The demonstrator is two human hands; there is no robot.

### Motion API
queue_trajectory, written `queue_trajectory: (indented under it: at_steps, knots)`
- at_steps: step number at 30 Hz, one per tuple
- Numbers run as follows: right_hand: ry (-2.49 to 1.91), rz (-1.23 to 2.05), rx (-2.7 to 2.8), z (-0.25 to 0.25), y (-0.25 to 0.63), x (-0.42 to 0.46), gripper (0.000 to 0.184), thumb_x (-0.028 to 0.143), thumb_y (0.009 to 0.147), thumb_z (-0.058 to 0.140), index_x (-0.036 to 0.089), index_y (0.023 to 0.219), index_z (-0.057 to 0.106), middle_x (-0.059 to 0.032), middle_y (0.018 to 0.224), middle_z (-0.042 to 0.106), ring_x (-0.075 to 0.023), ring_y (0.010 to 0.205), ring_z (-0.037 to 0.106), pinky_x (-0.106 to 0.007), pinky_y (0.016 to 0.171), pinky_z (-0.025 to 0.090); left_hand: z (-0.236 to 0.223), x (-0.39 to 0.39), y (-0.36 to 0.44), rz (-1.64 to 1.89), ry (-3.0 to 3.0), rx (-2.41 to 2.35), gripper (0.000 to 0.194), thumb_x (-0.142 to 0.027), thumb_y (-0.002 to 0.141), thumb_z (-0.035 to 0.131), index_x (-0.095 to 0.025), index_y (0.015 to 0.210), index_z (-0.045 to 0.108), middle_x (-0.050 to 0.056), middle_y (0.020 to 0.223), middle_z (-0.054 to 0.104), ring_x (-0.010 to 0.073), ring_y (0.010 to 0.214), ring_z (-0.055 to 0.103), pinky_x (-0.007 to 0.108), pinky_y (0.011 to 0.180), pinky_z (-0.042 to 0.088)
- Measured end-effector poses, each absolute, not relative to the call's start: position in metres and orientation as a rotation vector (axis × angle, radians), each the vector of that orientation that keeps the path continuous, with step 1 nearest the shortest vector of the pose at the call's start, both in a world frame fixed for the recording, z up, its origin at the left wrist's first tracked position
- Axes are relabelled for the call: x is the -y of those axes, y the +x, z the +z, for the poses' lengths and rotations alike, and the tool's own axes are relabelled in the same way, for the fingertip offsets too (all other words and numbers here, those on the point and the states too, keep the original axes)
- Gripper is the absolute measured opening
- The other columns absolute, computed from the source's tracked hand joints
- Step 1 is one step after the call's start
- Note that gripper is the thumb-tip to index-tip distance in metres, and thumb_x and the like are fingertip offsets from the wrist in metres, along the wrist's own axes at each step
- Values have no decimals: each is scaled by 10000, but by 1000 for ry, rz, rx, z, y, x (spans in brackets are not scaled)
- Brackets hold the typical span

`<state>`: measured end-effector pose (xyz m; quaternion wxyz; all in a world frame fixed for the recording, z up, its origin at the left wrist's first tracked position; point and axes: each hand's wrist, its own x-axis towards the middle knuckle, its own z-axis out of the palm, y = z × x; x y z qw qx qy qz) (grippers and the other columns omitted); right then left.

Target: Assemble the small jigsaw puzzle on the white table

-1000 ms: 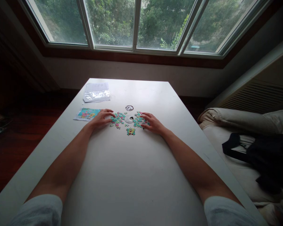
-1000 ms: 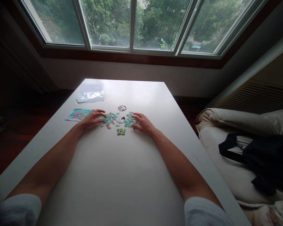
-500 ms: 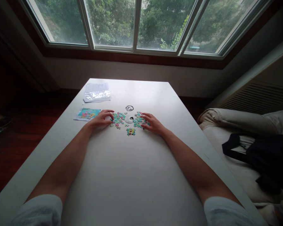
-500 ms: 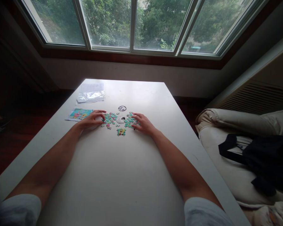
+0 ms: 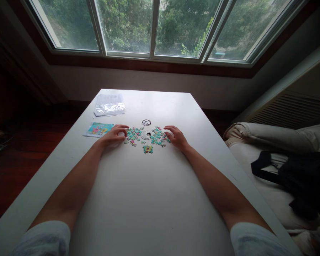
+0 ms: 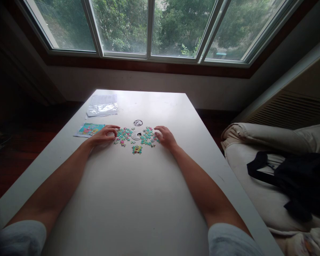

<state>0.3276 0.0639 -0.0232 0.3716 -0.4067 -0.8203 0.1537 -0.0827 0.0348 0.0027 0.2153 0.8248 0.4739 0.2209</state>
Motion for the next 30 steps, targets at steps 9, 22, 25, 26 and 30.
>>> queue_trajectory:
  at_steps: [9, 22, 25, 26, 30]
  knots:
    - [-1293, 340, 2000, -31, 341, -77, 206, 201, 823, 555, 231, 924, 732, -72, 1051, 691, -253, 995, 613, -443, 978, 490, 0, -34, -81, 622, 2317, -1343, 119, -290, 757, 609, -249, 832, 693, -10, 1411, 595, 264, 1360, 458, 422, 1206, 326]
    - [-1016, 510, 2349, -24, 342, -72, 160, 213, 767, 682, 276, 902, 741, -45, 1457, 538, -312, 1390, 454, -549, 1174, 357, -9, -34, -62, 910, 2312, -1511, 117, -325, 866, 604, -230, 829, 663, 43, 1199, 693, 260, 1181, 543, 470, 1095, 405]
    - [-1005, 509, 2358, -24, 341, -72, 171, 237, 775, 700, 273, 938, 739, -54, 1460, 537, -312, 1396, 452, -552, 1182, 351, -9, -31, -53, 941, 2366, -1473, 136, -326, 899, 582, -230, 845, 664, 42, 1166, 697, 251, 1169, 541, 445, 1070, 424]
    - [-1007, 504, 2355, -25, 340, -72, 180, 249, 779, 706, 272, 955, 736, -59, 1461, 538, -311, 1394, 454, -552, 1181, 353, -8, -30, -50, 940, 2384, -1454, 144, -328, 907, 576, -231, 854, 668, 42, 1157, 697, 249, 1165, 541, 439, 1064, 429]
    - [-1015, 472, 2354, -28, 340, -73, 208, 294, 805, 715, 272, 1011, 733, -74, 1449, 549, -306, 1377, 473, -543, 1172, 369, -6, -26, -41, 910, 2421, -1420, 151, -323, 917, 570, -235, 886, 689, 46, 1142, 697, 248, 1153, 547, 433, 1054, 441]
